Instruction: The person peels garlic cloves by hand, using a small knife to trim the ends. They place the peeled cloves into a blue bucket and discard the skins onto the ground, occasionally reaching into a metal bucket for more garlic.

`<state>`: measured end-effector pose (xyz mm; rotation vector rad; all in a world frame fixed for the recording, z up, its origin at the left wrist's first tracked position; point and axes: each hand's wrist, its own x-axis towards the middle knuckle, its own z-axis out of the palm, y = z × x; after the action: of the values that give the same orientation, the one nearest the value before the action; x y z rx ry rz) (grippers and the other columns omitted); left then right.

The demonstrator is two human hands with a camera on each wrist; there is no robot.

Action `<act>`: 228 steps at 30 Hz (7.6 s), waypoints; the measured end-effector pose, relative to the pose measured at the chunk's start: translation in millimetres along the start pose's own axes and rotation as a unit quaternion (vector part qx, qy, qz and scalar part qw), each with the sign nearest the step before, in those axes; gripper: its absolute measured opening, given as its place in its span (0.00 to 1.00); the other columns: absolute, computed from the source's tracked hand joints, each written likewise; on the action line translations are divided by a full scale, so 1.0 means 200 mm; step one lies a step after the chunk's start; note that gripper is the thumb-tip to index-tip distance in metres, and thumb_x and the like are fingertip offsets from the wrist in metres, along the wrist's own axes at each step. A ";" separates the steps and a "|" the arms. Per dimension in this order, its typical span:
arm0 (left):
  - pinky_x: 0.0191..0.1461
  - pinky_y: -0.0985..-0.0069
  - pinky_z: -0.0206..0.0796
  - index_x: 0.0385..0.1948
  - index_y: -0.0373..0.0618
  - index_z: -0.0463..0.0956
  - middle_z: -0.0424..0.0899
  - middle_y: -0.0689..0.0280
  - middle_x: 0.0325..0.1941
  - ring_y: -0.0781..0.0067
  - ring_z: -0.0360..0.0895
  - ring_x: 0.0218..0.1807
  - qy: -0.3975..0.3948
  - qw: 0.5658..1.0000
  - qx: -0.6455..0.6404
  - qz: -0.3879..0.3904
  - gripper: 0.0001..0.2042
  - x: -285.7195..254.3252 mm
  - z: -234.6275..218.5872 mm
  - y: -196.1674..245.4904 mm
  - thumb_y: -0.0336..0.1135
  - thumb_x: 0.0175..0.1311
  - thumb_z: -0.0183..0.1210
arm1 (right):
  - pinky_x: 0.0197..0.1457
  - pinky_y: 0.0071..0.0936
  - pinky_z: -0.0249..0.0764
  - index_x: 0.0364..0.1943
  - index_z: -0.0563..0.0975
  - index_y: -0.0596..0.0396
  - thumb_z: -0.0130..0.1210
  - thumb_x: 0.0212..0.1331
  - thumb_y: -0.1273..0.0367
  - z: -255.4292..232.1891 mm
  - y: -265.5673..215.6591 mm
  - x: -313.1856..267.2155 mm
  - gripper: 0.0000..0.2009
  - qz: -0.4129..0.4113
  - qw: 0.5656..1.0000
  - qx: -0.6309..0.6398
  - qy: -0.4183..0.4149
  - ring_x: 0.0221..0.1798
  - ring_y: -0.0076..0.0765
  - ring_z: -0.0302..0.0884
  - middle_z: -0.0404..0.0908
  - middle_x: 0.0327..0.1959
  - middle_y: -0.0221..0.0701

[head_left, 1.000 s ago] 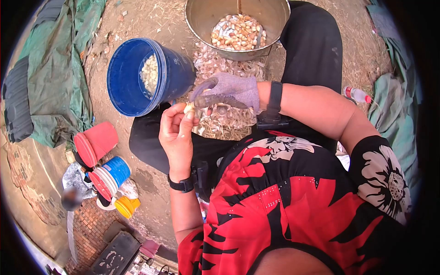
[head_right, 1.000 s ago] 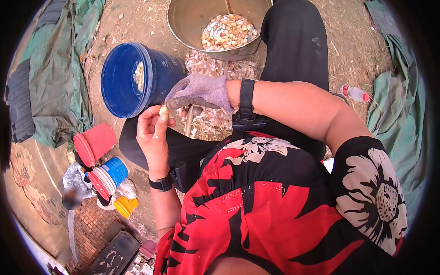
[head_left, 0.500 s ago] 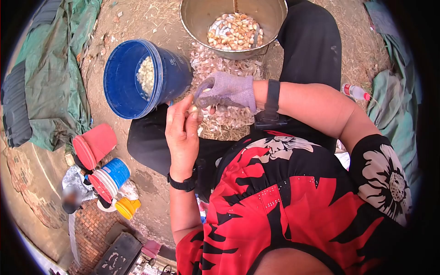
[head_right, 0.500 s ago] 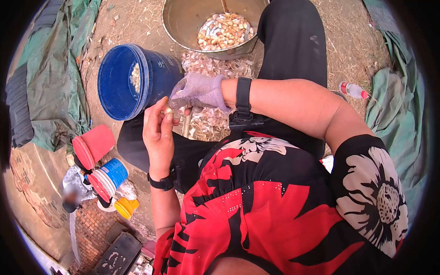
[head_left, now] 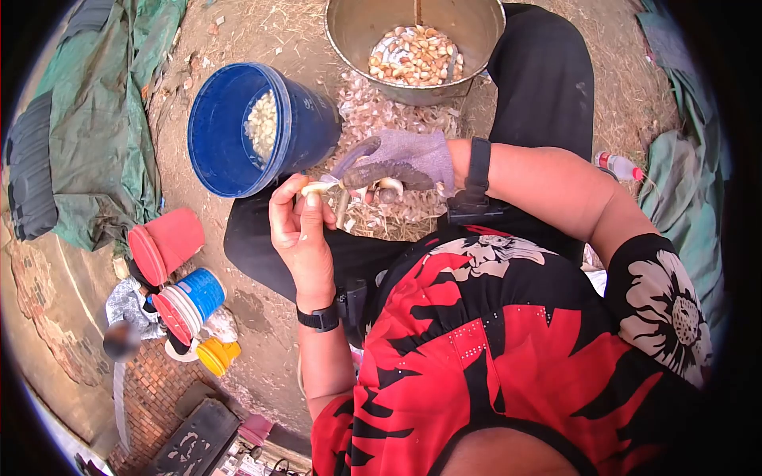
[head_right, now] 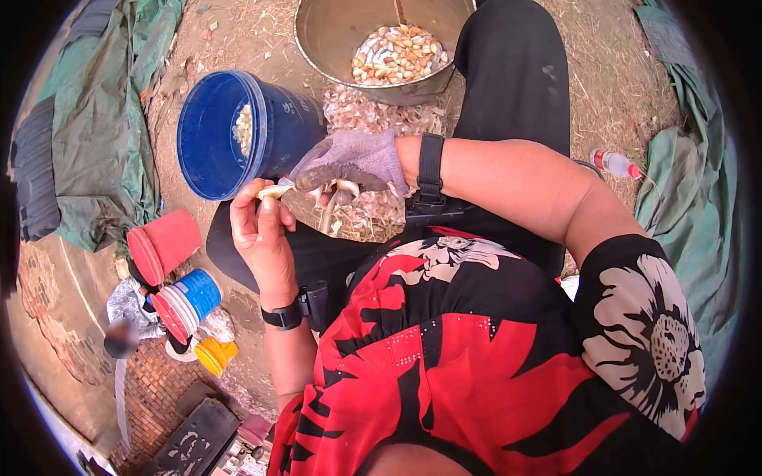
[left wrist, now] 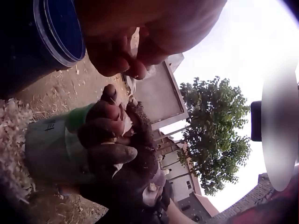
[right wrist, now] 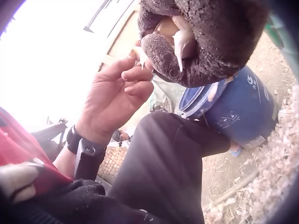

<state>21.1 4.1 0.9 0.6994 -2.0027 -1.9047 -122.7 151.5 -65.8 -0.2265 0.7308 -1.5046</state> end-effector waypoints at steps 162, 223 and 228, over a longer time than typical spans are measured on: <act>0.39 0.84 0.66 0.55 0.37 0.73 0.81 0.67 0.35 0.82 0.73 0.33 -0.014 0.996 0.082 -0.035 0.16 -0.05 0.09 -0.04 0.39 0.77 0.48 | 0.39 0.16 0.73 0.51 0.80 0.58 0.62 0.63 0.59 -0.03 0.06 0.05 0.19 -0.175 0.978 -0.110 -0.012 0.38 0.17 0.76 0.83 0.38 0.29; 0.50 0.74 0.74 0.45 0.39 0.82 0.80 0.60 0.48 0.67 0.80 0.48 -0.028 0.957 0.257 0.134 0.11 0.03 0.05 -0.06 0.19 0.61 0.61 | 0.27 0.17 0.65 0.38 0.84 0.54 0.58 0.60 0.60 -0.04 0.06 0.06 0.12 -0.109 0.982 -0.135 0.073 0.27 0.17 0.74 0.82 0.26 0.24; 0.56 0.77 0.70 0.47 0.37 0.81 0.79 0.62 0.52 0.73 0.77 0.52 -0.043 0.964 0.232 0.123 0.12 0.03 0.01 -0.07 0.19 0.63 0.60 | 0.35 0.19 0.76 0.48 0.81 0.60 0.61 0.63 0.60 -0.04 0.03 0.05 0.18 -0.064 0.994 -0.073 0.040 0.33 0.22 0.80 0.84 0.33 0.30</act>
<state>17.4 2.0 -12.9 0.4440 -2.4906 -1.3577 -122.2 145.3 -78.2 -0.3300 0.9070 -1.5898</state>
